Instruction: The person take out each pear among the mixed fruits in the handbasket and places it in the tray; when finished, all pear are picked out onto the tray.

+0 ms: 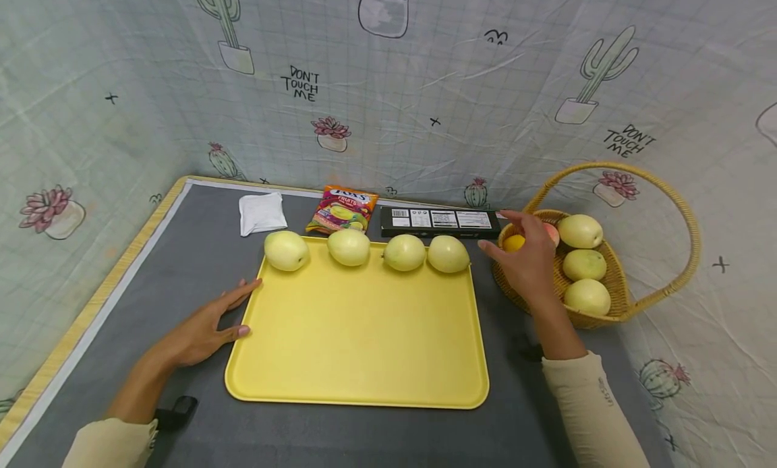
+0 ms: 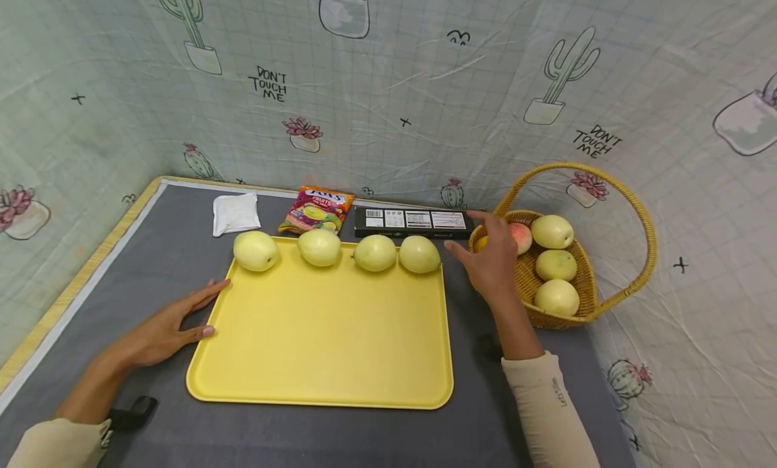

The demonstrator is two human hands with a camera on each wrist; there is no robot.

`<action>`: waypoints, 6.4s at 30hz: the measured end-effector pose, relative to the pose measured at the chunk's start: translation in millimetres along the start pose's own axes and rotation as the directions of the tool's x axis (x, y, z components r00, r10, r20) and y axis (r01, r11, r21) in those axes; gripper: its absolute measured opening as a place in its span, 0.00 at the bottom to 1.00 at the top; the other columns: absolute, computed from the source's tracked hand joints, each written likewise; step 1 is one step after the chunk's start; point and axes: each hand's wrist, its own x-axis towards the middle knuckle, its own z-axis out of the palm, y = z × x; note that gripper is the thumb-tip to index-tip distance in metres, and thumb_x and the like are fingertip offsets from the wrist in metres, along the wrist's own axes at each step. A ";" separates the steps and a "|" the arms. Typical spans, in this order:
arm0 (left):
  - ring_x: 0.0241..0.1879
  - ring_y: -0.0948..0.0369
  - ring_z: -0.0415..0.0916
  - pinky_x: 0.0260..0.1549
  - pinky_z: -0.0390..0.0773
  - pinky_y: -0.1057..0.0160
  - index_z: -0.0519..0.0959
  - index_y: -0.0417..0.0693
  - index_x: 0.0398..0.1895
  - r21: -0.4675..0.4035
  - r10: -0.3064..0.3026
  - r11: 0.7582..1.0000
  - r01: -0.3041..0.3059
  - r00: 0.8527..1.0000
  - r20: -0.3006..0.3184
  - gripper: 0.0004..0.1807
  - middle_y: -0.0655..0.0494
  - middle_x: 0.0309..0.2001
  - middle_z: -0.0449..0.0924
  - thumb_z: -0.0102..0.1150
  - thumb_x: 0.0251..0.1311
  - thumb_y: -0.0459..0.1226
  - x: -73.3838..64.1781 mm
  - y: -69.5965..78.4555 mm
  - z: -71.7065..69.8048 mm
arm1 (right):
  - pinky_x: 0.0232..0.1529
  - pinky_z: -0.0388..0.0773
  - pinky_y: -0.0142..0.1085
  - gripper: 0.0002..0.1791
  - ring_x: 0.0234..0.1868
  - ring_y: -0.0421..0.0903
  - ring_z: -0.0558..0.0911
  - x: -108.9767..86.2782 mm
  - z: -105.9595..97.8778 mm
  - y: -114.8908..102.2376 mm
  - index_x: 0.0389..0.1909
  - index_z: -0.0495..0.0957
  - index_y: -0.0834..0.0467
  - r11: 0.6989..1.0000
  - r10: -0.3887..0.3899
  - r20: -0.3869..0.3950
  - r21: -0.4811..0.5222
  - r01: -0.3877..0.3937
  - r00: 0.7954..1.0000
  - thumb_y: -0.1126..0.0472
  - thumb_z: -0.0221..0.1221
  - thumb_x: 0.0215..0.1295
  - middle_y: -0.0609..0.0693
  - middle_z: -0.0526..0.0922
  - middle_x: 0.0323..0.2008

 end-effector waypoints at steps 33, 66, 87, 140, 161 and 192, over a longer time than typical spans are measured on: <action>0.81 0.24 0.40 0.69 0.49 0.17 0.55 0.46 0.86 0.021 -0.009 1.000 0.009 1.000 -0.005 0.50 0.27 0.83 0.48 0.71 0.66 0.39 2.2 2.3 -0.1 | 0.73 0.65 0.59 0.45 0.76 0.62 0.63 19.4 -60.1 84.3 0.79 0.68 0.49 0.907 0.395 -0.210 -0.066 -0.416 0.894 0.49 0.75 0.63 0.62 0.64 0.77; 0.82 0.25 0.39 0.72 0.48 0.21 0.55 0.48 0.86 -0.011 0.010 1.000 -0.011 1.000 -0.007 0.49 0.30 0.84 0.49 0.70 0.67 0.39 -0.5 -0.2 1.2 | 0.75 0.60 0.60 0.43 0.75 0.67 0.63 34.7 -69.9 132.4 0.84 0.60 0.53 0.876 0.466 -0.098 -0.089 -0.474 0.879 0.50 0.66 0.73 0.69 0.65 0.76; 0.81 0.24 0.39 0.69 0.48 0.18 0.55 0.47 0.86 -0.008 0.012 1.000 -0.012 1.000 -0.009 0.49 0.29 0.84 0.49 0.71 0.66 0.39 0.6 1.1 -0.2 | 0.54 0.66 0.35 0.41 0.61 0.52 0.72 29.6 -70.1 116.0 0.79 0.69 0.48 0.878 0.446 -0.220 -0.080 -0.472 0.868 0.48 0.72 0.67 0.58 0.74 0.68; 0.81 0.23 0.40 0.68 0.49 0.17 0.55 0.46 0.86 0.008 0.002 1.000 -0.002 1.000 -0.012 0.49 0.27 0.83 0.49 0.71 0.65 0.38 0.5 0.4 2.0 | 0.65 0.76 0.21 0.40 0.60 0.43 0.78 -44.6 -29.1 -50.7 0.70 0.78 0.55 0.941 -0.044 -0.113 0.328 0.079 0.993 0.73 0.77 0.55 0.50 0.80 0.65; 0.81 0.24 0.40 0.69 0.47 0.17 0.56 0.45 0.86 0.004 0.001 1.000 -0.001 1.000 -0.021 0.49 0.30 0.83 0.51 0.71 0.66 0.38 -0.4 -0.5 1.8 | 0.69 0.79 0.33 0.40 0.66 0.51 0.79 -61.2 18.8 -95.1 0.70 0.74 0.55 0.925 -0.190 0.089 0.351 0.148 0.978 0.65 0.79 0.57 0.53 0.76 0.66; 0.81 0.24 0.39 0.70 0.47 0.17 0.56 0.46 0.86 0.005 0.004 1.000 -0.004 1.000 -0.020 0.49 0.29 0.83 0.50 0.71 0.66 0.38 0.7 -2.1 1.8 | 0.69 0.80 0.39 0.39 0.66 0.46 0.80 -71.2 93.0 -143.2 0.67 0.75 0.54 0.906 -0.291 0.284 0.387 0.168 0.913 0.60 0.81 0.55 0.49 0.78 0.62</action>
